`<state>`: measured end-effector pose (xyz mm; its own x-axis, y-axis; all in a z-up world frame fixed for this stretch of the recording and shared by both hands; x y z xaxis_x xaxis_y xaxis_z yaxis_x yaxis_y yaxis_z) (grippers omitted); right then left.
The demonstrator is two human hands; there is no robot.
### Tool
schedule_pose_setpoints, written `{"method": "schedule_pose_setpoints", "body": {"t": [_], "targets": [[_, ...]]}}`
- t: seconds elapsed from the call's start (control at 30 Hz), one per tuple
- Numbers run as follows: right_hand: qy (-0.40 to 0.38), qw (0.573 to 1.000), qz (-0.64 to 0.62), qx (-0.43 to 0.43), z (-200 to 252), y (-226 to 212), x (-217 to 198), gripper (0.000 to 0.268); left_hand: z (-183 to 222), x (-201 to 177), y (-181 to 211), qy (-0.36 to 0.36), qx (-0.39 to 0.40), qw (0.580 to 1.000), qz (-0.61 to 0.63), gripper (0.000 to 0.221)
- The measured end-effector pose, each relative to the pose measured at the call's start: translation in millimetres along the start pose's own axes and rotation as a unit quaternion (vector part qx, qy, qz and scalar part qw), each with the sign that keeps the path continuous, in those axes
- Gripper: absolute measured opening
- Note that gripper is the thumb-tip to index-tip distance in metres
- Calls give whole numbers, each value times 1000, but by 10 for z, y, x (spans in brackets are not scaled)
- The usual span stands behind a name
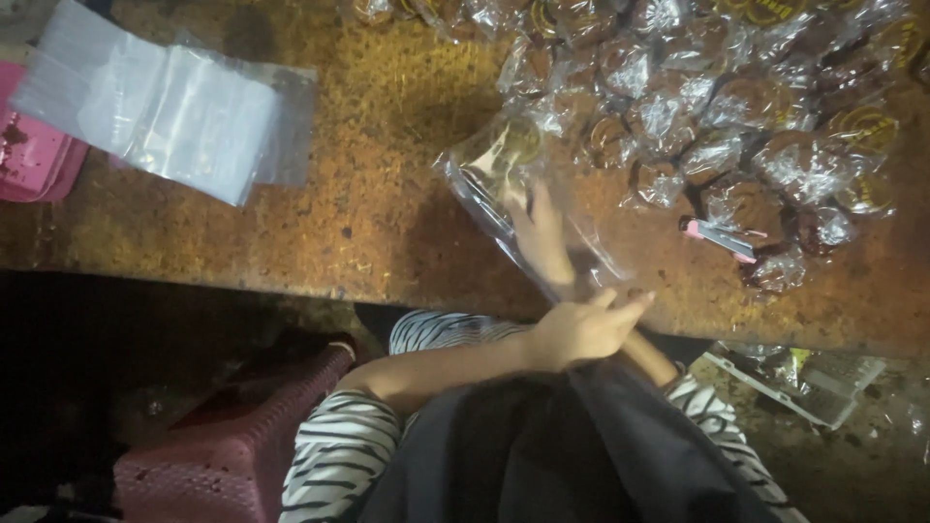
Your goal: The person packages individual wrapped bakery items into a larger plastic bag by hand, picking them up from a pile on the workspace and placing them inside.
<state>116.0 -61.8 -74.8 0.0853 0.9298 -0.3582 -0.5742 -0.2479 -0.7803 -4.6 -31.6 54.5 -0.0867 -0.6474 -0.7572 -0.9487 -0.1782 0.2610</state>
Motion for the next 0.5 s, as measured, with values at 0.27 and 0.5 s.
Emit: {"method": "schedule_pose_setpoints", "body": {"t": [0.27, 0.5], "targets": [[105, 886, 418, -169, 3, -413, -333, 27, -5, -476, -1391, -76, -186, 952, 229, 43], [70, 989, 57, -113, 307, -245, -510, 46, 478, -191, -2100, -254, -258, 918, -161, 52]]}}
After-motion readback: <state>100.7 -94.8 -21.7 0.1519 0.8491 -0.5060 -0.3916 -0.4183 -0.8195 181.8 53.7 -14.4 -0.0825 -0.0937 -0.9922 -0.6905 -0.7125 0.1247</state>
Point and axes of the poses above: each hand's wrist, its own z-axis away from the middle knuckle, its own x-axis out of the palm, y = z × x, the point moved 5 cm from there along -z, towards the middle knuckle, and after that the axes turned 5 degrees about x, right-handed, at the moved point
